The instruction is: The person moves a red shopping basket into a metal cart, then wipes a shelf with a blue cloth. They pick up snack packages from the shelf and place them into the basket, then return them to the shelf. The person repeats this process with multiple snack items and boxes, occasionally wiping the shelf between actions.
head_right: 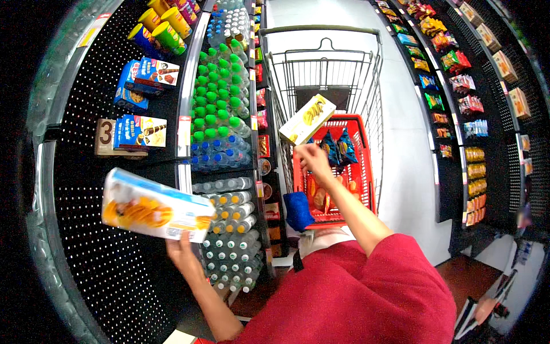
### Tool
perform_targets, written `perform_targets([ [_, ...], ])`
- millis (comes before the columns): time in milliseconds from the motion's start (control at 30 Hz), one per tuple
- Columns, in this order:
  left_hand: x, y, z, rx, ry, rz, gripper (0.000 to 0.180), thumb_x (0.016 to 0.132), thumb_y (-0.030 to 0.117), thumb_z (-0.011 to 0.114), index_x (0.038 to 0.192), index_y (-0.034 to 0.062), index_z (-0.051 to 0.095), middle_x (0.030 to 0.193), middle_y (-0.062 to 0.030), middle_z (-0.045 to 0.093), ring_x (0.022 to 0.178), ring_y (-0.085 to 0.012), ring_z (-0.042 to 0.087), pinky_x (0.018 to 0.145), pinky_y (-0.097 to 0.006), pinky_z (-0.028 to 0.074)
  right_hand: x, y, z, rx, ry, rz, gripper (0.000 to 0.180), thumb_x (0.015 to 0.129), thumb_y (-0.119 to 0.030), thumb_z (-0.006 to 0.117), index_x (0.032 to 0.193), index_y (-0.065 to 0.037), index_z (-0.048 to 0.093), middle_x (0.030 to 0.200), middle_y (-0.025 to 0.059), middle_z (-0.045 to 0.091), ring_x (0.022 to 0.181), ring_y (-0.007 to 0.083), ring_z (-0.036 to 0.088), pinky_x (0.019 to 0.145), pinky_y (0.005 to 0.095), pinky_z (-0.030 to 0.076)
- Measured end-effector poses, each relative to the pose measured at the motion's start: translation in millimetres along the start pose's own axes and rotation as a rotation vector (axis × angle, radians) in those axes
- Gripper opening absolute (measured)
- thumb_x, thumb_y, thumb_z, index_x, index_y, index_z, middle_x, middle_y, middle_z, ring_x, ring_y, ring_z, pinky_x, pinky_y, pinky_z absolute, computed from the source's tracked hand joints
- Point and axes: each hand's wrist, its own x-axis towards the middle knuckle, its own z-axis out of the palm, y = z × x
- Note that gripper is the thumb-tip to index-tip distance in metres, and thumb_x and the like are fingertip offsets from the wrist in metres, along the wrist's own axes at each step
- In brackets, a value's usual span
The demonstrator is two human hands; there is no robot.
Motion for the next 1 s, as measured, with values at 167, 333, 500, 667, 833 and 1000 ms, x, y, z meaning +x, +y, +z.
perform_targets([
  [167,-37,-14,83,-0.085,-0.445,-0.233,0.040,0.086,0.010,0.078,0.121,-0.0011,0.061,0.108,-0.0047,0.067,0.092,-0.0117,0.062,0.083,-0.028,0.052,-109,-79,37,-0.055,-0.647,0.053,0.059,0.092,-0.027,0.076,0.143,-0.008,0.053,0.117,0.0040,0.069,0.084,0.0059,0.061,0.062,0.0223,0.050],
  [333,-49,-49,135,-0.127,-0.662,-0.249,0.047,0.094,0.017,0.073,0.132,-0.0031,0.054,0.117,-0.0098,0.067,0.104,-0.0148,0.063,0.091,-0.031,0.052,-115,-60,28,-0.051,-0.508,0.019,0.062,0.091,-0.019,0.078,0.138,0.005,0.047,0.125,0.0138,0.065,0.113,0.0189,0.063,0.097,0.0338,0.052],
  [500,-44,-94,149,0.132,-0.662,-0.161,0.069,0.099,0.032,0.069,0.153,0.0005,0.039,0.134,-0.0185,0.059,0.108,-0.0190,0.062,0.083,-0.032,0.056,-66,-34,-8,0.019,-0.060,-0.079,0.059,0.094,-0.024,0.075,0.137,0.007,0.048,0.114,0.0144,0.070,0.103,0.0178,0.067,0.085,0.0311,0.056],
  [667,-74,-188,133,0.329,-0.688,-0.278,0.064,0.094,0.030,0.074,0.146,0.0038,0.049,0.126,-0.0160,0.066,0.107,-0.0228,0.066,0.093,-0.036,0.053,24,-16,-43,0.024,0.238,-0.026,0.072,0.089,-0.034,0.079,0.135,0.010,0.047,0.107,0.0182,0.071,0.078,0.0191,0.072,0.057,0.0338,0.061],
  [833,-108,-268,141,0.289,-0.543,-0.543,0.074,0.089,0.040,0.077,0.143,-0.0021,0.049,0.137,-0.0280,0.058,0.117,-0.0317,0.065,0.098,-0.041,0.052,68,-22,-35,-0.025,0.321,0.017,0.056,0.087,-0.035,0.080,0.113,0.011,0.063,0.089,0.0169,0.074,0.070,0.0190,0.073,0.052,0.0332,0.060],
  [1000,-114,-295,155,0.485,-0.616,-0.498,0.093,0.083,0.063,0.073,0.139,-0.0074,0.052,0.131,-0.0299,0.061,0.121,-0.0390,0.061,0.103,-0.044,0.047,86,-10,-41,0.082,0.248,0.103,0.052,0.088,-0.040,0.079,0.098,0.010,0.066,0.068,0.0046,0.057,0.055,0.0152,0.061,0.057,0.0348,0.063],
])
